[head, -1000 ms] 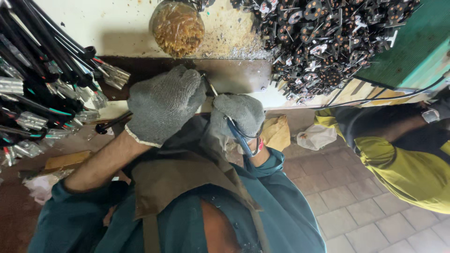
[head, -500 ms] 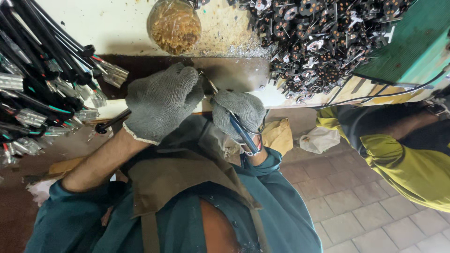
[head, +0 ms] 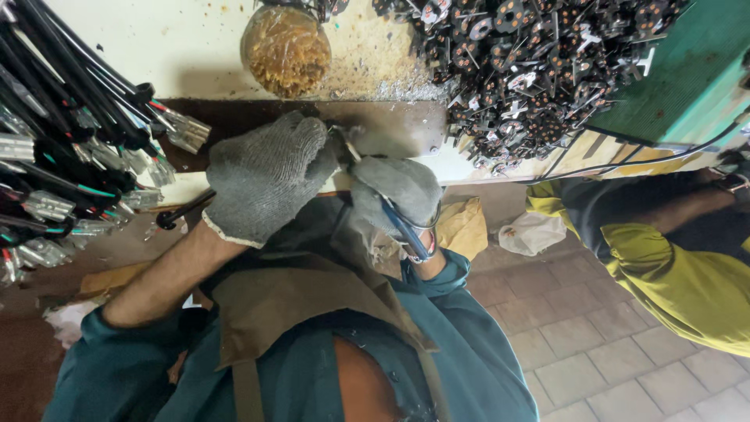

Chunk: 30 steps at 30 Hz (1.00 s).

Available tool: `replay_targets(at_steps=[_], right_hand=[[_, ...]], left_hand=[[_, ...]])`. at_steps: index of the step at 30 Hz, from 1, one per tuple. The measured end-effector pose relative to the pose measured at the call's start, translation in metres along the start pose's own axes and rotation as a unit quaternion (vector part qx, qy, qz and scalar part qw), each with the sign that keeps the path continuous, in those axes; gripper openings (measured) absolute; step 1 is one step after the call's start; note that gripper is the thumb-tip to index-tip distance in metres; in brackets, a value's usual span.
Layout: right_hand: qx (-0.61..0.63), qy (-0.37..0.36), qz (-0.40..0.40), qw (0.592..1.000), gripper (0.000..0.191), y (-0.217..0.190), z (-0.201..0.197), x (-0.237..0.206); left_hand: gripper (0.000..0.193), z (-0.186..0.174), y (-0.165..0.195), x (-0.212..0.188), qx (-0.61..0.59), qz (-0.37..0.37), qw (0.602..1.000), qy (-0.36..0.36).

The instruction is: The person sits at a workbench and solders wire leads onto small electronic components one at a time using a soldering iron, placing finished parts on the bench and picking up new components and wires to continue the work.

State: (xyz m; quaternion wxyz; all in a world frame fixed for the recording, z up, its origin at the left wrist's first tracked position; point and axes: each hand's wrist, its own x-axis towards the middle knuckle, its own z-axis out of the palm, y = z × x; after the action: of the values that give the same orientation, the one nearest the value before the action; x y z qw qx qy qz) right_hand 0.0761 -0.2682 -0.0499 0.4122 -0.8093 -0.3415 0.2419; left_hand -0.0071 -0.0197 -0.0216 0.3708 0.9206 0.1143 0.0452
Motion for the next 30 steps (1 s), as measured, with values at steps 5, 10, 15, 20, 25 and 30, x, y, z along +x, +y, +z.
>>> replay_targets(at_steps=[5, 10, 15, 20, 25, 30], right_hand=[[0.124, 0.133, 0.120, 0.976, 0.047, 0.001, 0.004, 0.004], [-0.177, 0.205, -0.017, 0.963, 0.030, -0.003, 0.000, 0.026], [0.162, 0.343, 0.116, 0.918, 0.034, -0.030, -0.008, 0.022], [-0.015, 0.139, -0.029, 0.990, 0.029, -0.038, -0.013, 0.010], [-0.001, 0.173, -0.008, 0.985, 0.023, -0.026, 0.004, 0.013], [0.016, 0.160, 0.001, 0.987, 0.018, -0.022, 0.006, 0.000]], left_hand=[[0.019, 0.004, -0.002, -0.002, -0.015, -0.014, 1.000, -0.005], [0.016, 0.005, -0.001, 0.011, -0.073, -0.033, 0.996, -0.027], [0.015, -0.001, -0.001, 0.017, -0.078, -0.034, 0.996, -0.013], [0.007, -0.007, 0.004, 0.018, -0.045, -0.069, 0.995, -0.059], [0.009, -0.012, 0.007, 0.020, -0.058, -0.037, 0.997, -0.041], [0.012, -0.015, 0.011, 0.009, -0.031, -0.051, 0.995, -0.077]])
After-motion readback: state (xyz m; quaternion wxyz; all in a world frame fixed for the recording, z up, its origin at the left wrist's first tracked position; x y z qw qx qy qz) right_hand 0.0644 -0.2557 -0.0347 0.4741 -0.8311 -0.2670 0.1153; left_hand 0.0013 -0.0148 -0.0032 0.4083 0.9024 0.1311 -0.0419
